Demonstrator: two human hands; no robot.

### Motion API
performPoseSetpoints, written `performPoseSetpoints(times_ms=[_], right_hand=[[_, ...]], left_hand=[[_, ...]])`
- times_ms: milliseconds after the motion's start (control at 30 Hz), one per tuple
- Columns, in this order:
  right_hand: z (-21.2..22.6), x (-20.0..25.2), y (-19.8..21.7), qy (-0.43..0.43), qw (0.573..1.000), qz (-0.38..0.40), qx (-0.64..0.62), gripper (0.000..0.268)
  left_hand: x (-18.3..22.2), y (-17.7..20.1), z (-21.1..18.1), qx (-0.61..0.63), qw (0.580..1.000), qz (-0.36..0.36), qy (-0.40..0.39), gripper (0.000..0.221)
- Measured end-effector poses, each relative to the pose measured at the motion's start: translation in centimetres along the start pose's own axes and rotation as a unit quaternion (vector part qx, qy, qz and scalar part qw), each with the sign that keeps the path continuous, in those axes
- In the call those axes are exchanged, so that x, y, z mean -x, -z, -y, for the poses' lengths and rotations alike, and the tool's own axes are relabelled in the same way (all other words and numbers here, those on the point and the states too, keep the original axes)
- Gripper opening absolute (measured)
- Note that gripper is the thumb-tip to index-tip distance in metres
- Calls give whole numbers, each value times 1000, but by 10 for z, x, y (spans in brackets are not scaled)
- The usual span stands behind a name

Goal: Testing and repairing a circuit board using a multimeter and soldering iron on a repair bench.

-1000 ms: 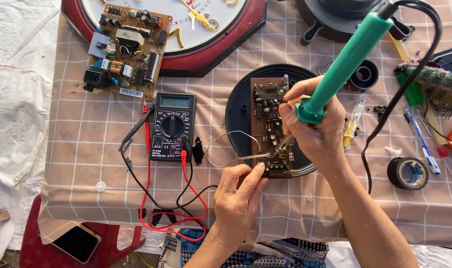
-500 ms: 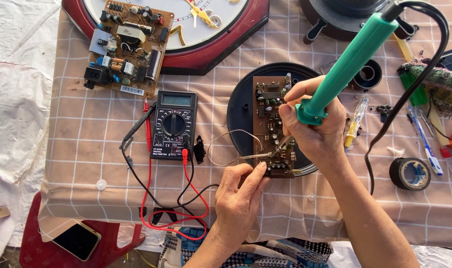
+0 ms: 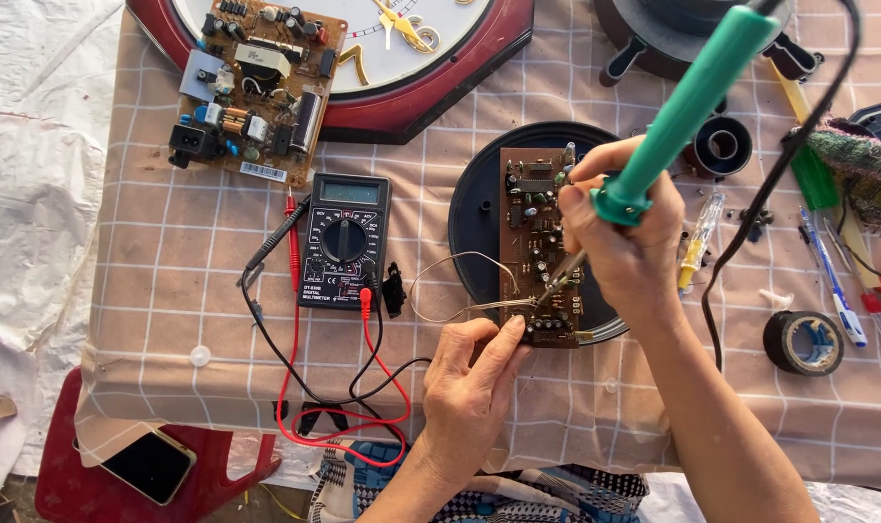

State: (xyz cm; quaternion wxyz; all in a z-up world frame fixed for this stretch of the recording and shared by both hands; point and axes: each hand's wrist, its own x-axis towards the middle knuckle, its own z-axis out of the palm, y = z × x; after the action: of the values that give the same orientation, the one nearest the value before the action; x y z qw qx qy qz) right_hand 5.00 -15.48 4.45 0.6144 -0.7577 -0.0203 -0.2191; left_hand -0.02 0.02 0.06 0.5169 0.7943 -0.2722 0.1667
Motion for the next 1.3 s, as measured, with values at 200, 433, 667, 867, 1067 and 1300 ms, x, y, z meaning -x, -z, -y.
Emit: performPoseSetpoints(times_ms=[200,433,667,867,1067,1300], right_hand=[[5,3,2,6,1000,-9,-19,14],[9,11,0,27,995,6,92,11],[1,20,-3,169,955,23,243,10],[7,15,-6,137,963,9,234,7],[2,17,-2,125,965,5,230,8],[1,16,-4,64,965,-41,250,13]], left_hand=[[-1,1,-1,-5,1000,6,-7,26],[1,-1,1,-3,1000,1,0,24],[1,-1,1,-12,1000,2,-2,24],[1,-1,2,-9,1000,5,-2,23],[1,0,1,-8,1000,3,-4,23],[2,-1,1,-5,1000,0,-2,23]])
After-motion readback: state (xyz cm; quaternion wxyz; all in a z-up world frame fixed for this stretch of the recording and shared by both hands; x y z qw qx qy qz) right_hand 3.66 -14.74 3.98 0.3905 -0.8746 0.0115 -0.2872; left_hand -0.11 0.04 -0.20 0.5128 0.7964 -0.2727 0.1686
